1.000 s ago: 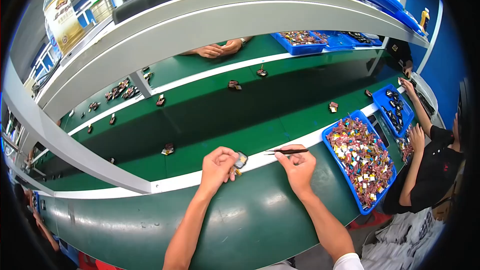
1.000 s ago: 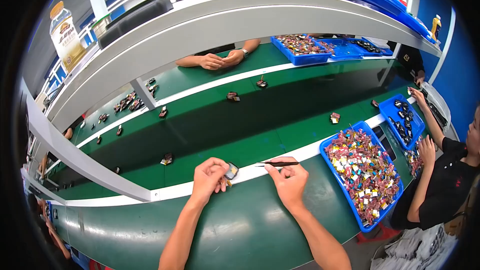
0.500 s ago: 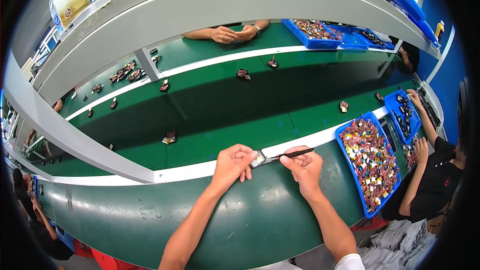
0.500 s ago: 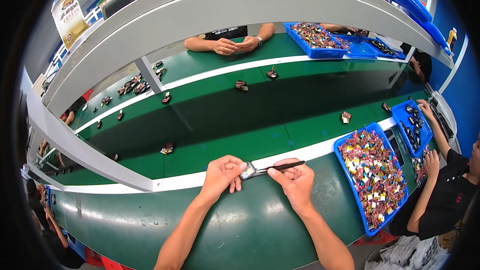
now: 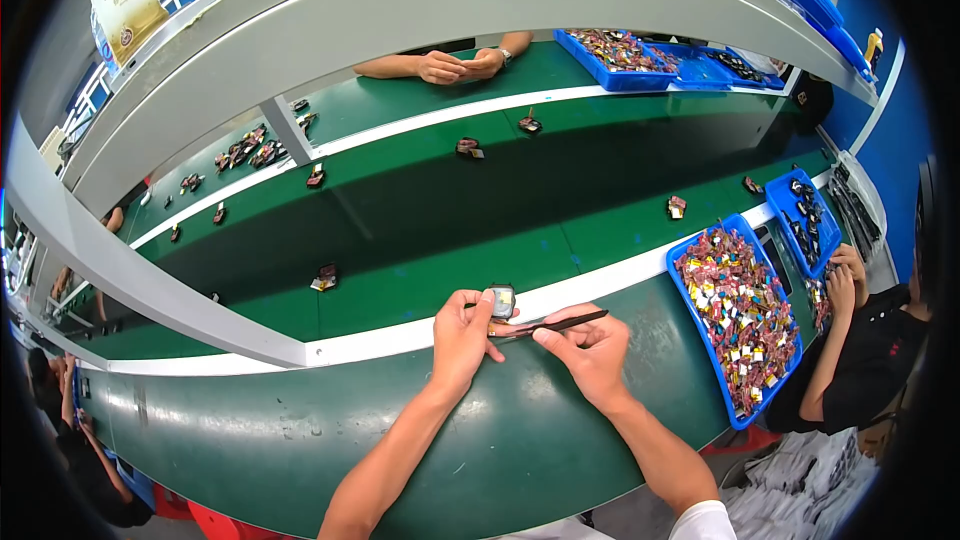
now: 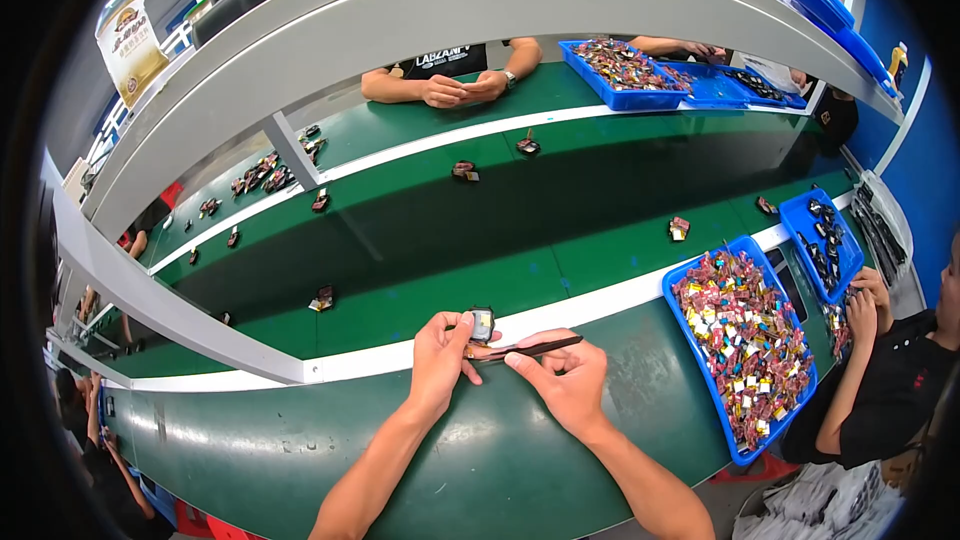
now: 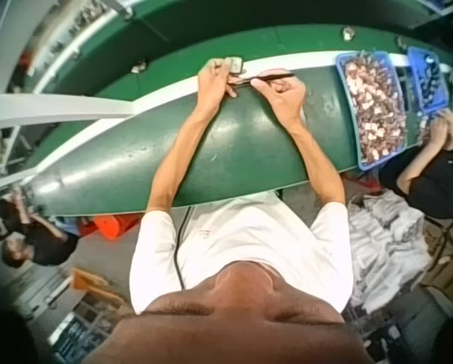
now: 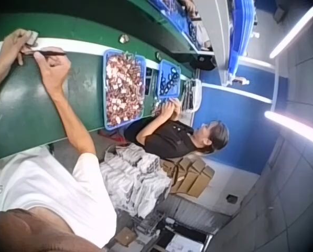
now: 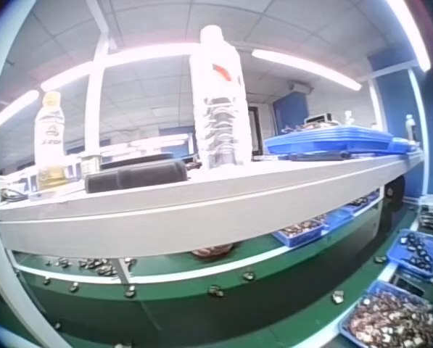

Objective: Assembling small decorative pins on a factory production line using a small hand tool.

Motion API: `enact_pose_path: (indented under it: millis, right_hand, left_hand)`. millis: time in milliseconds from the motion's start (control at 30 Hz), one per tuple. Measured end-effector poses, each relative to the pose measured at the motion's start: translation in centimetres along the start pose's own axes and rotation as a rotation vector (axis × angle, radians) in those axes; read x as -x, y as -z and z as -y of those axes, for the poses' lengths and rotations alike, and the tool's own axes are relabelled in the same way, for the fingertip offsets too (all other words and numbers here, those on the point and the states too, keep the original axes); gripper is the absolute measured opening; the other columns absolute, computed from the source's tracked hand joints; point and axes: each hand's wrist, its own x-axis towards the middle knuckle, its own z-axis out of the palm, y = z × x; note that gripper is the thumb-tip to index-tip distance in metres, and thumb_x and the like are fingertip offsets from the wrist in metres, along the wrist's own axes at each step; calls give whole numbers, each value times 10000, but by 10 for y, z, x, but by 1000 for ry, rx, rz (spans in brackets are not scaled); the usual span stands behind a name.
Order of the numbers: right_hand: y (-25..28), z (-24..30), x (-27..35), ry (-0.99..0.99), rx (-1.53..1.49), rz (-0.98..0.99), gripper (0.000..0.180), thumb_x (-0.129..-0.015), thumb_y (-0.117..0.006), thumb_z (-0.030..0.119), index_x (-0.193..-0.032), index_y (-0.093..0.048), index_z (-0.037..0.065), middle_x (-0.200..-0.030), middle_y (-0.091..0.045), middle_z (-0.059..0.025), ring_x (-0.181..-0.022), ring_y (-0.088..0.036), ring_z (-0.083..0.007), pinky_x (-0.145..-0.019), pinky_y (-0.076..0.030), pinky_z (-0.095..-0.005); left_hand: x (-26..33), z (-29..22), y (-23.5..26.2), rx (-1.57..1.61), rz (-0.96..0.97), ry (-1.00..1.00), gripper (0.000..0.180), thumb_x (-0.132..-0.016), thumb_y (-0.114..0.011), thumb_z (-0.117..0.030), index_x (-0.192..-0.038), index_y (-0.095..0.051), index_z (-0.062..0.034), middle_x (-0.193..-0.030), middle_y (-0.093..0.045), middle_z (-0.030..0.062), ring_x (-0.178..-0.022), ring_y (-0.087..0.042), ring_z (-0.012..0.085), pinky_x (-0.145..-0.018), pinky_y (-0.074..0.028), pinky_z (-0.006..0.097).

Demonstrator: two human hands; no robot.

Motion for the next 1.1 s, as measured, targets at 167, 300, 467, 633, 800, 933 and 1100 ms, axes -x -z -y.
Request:
enact_pose_path:
  millis: [167, 300, 467, 633, 800, 933, 1100]
  right_hand:
    - [-3, -1, 3, -30, 17, -6, 157, -829, -793, -37, -960, -709, -16, -786, -703, 7, -533, -397, 44, -461, -269, -164]
    - [-6, -3, 3, -53, 24, -15, 162, -829, -796, -30, -966, -710, -18, -812, -726, -15, -537, -398, 48, -456, -273, -164]
    - [-6, -2, 4, -64, 87, -40, 164, -834, -795, -25, -974, -711, -23, -827, -746, -39, -543, -410, 50, -452, -281, -166]
    - [-9, -7, 5, -88, 34, -57, 157, -839, -790, -31, -973, -708, -30, -818, -747, -45, -573, -469, 44, -458, -305, -169]
    - [-9, -11, 6, -81, 28, -65, 152, -840, -790, -32, -967, -708, -29, -810, -747, -42, -578, -478, 42, -459, -307, -170]
    - [-10, -14, 5, -89, -41, -42, 156, -849, -761, -70, -985, -685, -58, -853, -749, -99, -681, -634, -42, -529, -435, -182]
    - [-6, -8, 2, -108, -88, -18, 159, -853, -732, -109, -993, -660, -83, -908, -740, -151, -831, -731, -163, -652, -546, -210]
  left_hand:
    - [4, 5, -8, -14, -22, -6, 275, -1069, -508, -264, -1073, -514, 11, -1015, -733, 189, -767, -742, 179, -369, -440, 221]
    - [6, 12, -15, 7, -80, -45, 271, -1051, -555, -259, -1041, -532, 10, -822, -715, 133, -493, -559, 89, -346, -389, 240]
    - [10, 11, -21, -25, -93, -48, 269, -1049, -561, -260, -1035, -533, 8, -777, -695, 112, -440, -502, 85, -339, -375, 245]
    - [16, 6, -27, -78, -114, -59, 264, -1049, -561, -258, -1032, -533, 4, -738, -683, 100, -426, -489, 81, -334, -368, 249]
    - [18, 8, -30, -92, -134, -83, 266, -1051, -559, -258, -1030, -532, 6, -727, -684, 98, -432, -488, 74, -336, -363, 249]
    - [18, 9, -30, -77, -139, -83, 266, -1050, -562, -258, -1029, -532, 5, -724, -686, 97, -427, -481, 71, -334, -357, 247]
    - [15, 12, -25, -52, -154, -84, 266, -1041, -580, -263, -1027, -537, -1, -725, -691, 97, -418, -475, 65, -323, -339, 241]
